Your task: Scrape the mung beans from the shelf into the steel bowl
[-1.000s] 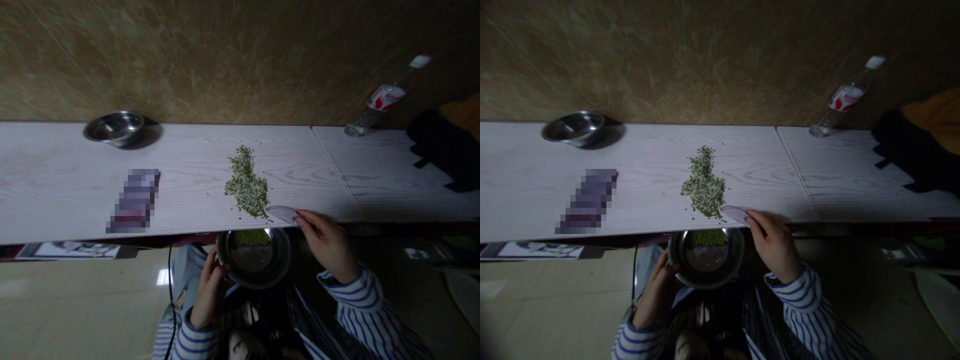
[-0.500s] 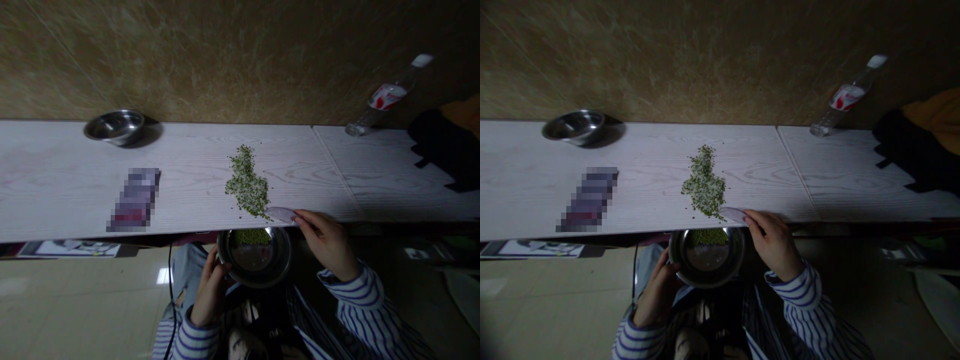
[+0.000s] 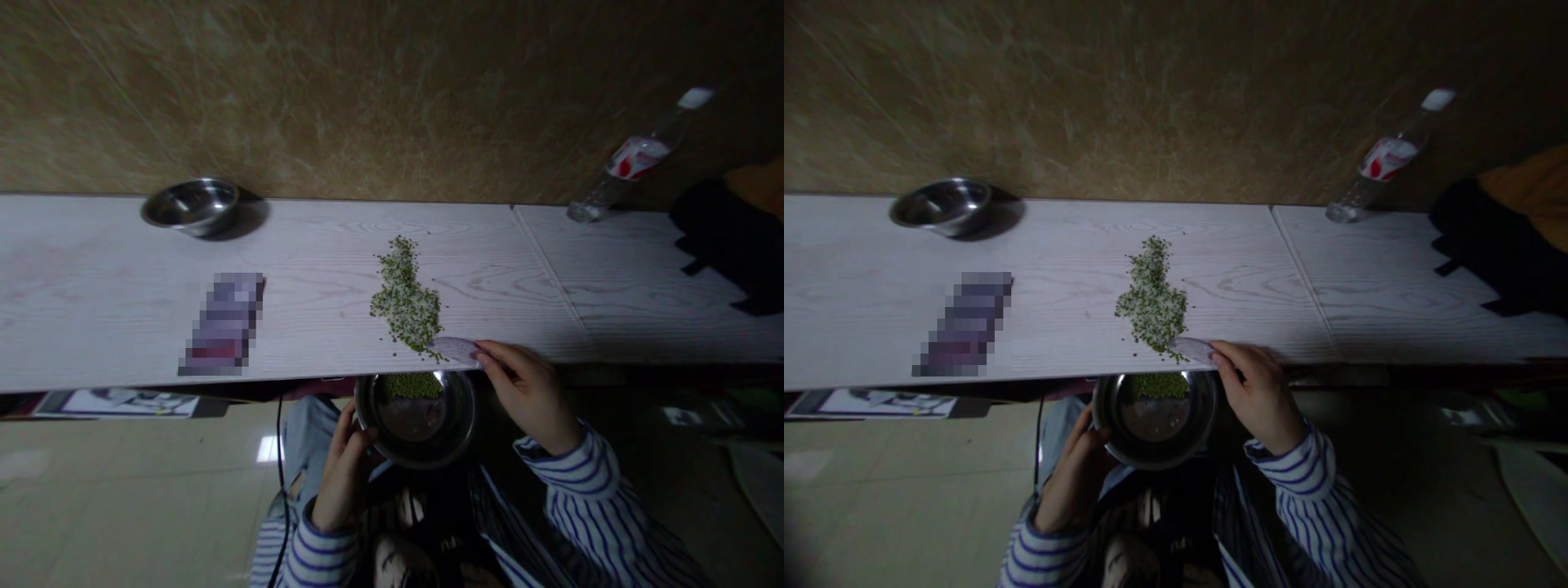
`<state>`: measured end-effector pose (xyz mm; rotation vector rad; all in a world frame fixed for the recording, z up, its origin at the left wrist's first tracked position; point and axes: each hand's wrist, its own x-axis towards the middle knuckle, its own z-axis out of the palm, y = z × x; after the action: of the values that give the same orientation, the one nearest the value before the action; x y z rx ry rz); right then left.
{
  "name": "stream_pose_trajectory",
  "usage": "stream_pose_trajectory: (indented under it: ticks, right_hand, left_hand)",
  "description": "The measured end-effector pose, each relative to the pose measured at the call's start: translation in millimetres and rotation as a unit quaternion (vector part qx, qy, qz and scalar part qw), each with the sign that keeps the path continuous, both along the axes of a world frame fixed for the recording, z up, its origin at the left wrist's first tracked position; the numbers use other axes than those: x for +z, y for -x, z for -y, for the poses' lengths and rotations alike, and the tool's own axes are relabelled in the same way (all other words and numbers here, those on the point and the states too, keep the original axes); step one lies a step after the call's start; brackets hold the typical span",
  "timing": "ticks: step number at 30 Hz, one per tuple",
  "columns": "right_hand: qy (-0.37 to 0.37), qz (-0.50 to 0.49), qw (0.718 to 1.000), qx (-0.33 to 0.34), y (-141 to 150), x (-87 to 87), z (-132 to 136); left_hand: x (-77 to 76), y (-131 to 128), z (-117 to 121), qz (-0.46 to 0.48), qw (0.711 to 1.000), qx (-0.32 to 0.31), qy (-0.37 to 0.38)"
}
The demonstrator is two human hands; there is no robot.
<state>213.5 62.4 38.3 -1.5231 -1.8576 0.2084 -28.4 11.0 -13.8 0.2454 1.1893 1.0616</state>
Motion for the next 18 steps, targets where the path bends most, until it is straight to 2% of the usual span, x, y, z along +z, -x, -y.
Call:
stream_pose_trajectory:
  ticks: [18]
  right_hand:
    - [0.004,-0.001,1.000,0.027,6.7,0.9,-0.3]
  left_hand:
    - [-2.7,0.7,1.1,0.020,1.000,-0.002,-0.013]
